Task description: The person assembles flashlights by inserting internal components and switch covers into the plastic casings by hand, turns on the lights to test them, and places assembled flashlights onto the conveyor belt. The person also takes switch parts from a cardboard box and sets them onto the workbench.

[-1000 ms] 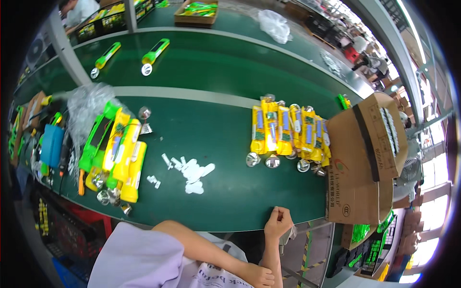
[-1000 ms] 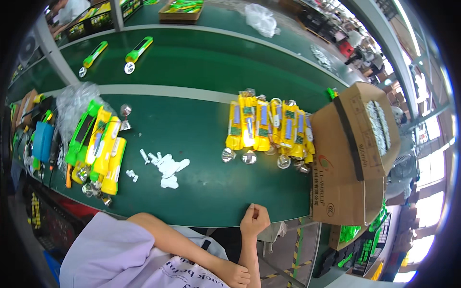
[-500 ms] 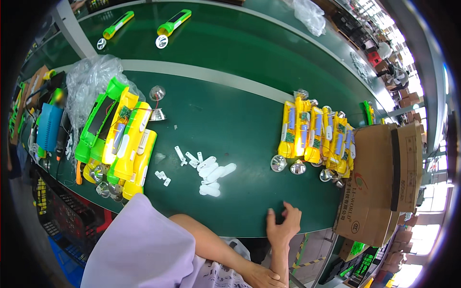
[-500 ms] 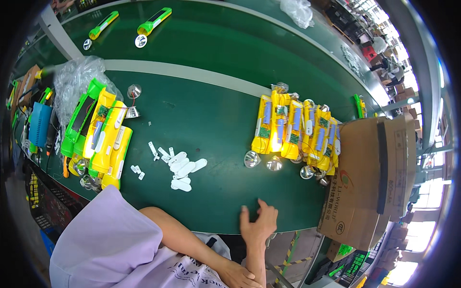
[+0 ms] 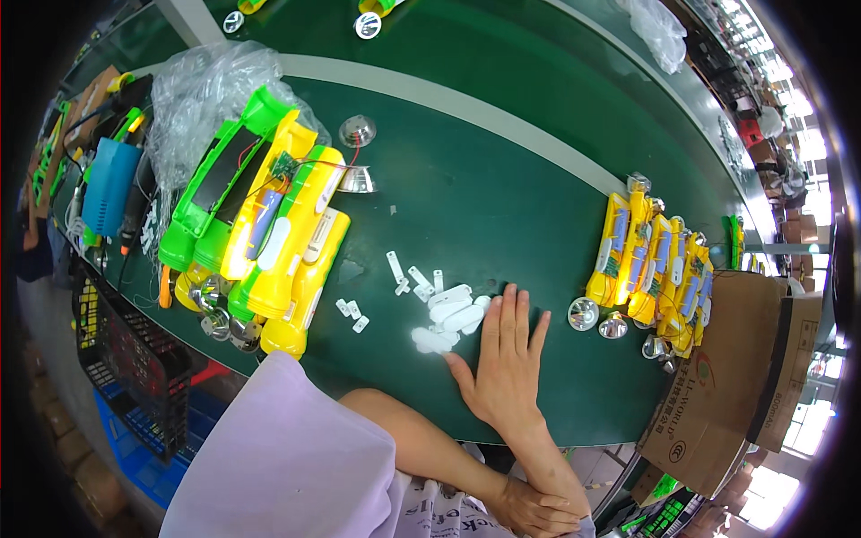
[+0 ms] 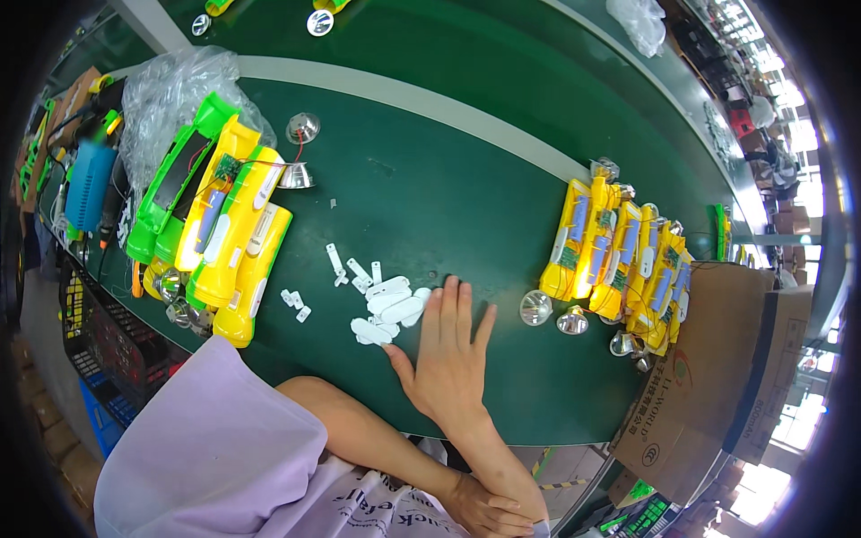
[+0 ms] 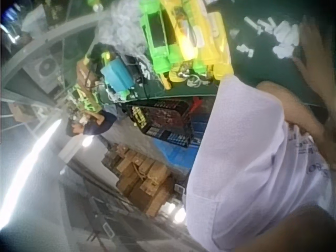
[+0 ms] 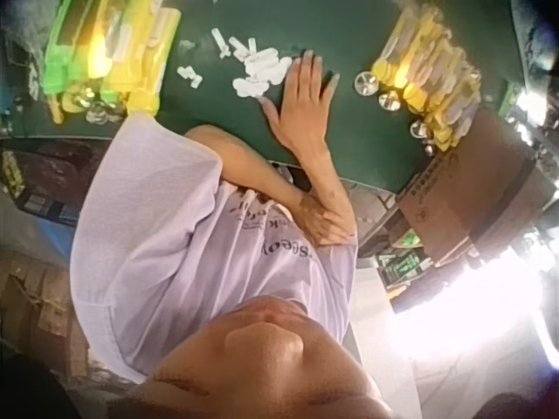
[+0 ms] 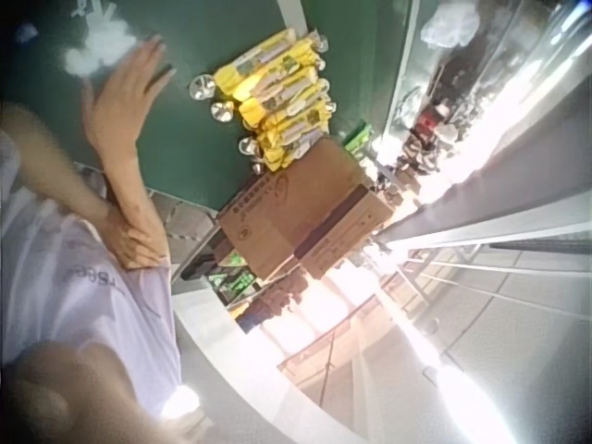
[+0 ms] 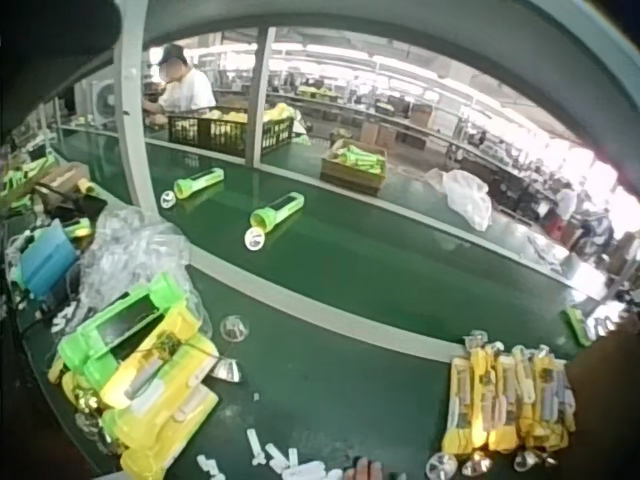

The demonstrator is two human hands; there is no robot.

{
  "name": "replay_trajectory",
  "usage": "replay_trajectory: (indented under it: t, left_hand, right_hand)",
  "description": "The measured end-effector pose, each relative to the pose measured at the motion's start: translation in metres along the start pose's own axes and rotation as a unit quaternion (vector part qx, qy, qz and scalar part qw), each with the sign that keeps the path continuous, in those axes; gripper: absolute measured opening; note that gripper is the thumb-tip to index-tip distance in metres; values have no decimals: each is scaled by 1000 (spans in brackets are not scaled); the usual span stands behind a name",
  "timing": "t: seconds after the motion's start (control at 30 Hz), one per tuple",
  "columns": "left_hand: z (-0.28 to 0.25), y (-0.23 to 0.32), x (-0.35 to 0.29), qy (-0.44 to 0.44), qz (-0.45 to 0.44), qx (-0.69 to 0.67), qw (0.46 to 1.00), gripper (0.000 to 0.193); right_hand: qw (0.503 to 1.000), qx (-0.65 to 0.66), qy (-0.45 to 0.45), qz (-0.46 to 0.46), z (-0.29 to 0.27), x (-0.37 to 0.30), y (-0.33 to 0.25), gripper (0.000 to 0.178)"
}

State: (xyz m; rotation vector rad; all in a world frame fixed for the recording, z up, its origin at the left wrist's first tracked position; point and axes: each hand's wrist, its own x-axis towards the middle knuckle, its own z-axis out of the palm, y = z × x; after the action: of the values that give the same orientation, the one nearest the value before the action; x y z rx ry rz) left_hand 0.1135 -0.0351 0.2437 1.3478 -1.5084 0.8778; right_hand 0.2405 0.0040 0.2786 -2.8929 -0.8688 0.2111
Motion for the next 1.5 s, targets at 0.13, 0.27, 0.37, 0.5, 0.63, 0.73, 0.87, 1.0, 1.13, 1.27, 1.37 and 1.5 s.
replay_trajectory:
  t: [0.13,0.27,0.37,0.5,0.63,0.73,0.87,1.0,1.13,1.27,1.37,1.5]
  left_hand:
    - [1,-9,0,-5,-46,13,999,39]
    - [-4,-10,-4,-12,-84,18,996,39]
    - [14,4,4,-17,-112,19,993,39]
    - [-3,-5,-1,-30,-146,28,988,40]
    - [-1,-11,-3,-40,-188,33,981,40]
    - [2,-10,1,-48,-217,36,974,40]
    - [6,-12,-2,-54,-252,45,965,40]
    - [6,-17,2,-74,-293,60,951,40]
    - [11,-17,5,-82,-336,70,936,40]
    - [13,-19,2,-91,-378,77,918,40]
    - [32,-16,9,-97,-408,81,904,41]
    - [25,-17,5,-101,-434,80,892,41]
  right_hand:
    - [999,4,6,-34,5,17,-15,81]
    - [996,10,61,-58,12,31,-36,71]
    - [973,9,206,-104,18,42,-48,45]
    - [967,60,219,-121,23,41,-37,40]
    - [951,124,231,-166,21,44,-31,36]
    - [946,150,199,-206,7,61,-39,34]
    - [939,142,185,-253,27,61,-39,30]
    - [931,176,198,-250,21,58,-33,31]
    - [926,203,178,-265,21,57,-23,29]
    - [922,223,179,-261,25,54,-18,24]
    - [933,210,167,-240,20,52,-20,25]
    - [941,190,156,-234,18,51,-17,29]
